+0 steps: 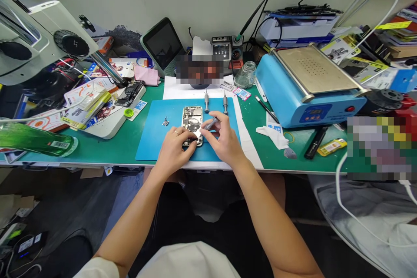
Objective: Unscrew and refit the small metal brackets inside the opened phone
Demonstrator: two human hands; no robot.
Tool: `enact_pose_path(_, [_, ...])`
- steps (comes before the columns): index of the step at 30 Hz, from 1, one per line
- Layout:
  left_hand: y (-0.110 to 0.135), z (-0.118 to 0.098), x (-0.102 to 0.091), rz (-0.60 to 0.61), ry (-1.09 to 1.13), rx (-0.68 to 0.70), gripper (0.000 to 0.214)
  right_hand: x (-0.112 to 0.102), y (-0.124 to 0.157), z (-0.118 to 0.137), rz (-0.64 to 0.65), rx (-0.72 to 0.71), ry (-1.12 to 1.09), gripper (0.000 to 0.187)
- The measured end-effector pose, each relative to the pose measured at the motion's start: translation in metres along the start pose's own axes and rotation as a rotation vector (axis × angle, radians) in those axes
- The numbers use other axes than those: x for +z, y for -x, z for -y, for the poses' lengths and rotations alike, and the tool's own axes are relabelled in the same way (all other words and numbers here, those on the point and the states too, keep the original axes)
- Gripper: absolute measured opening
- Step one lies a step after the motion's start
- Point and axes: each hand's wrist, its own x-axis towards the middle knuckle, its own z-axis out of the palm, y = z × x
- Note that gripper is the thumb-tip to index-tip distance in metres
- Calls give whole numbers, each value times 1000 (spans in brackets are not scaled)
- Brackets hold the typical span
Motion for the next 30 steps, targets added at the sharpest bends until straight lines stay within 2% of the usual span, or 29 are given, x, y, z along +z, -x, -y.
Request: enact_pose_path(30, [0,-2,-3,7,-14,6,11,0,-1,1,-67,34,-51,48])
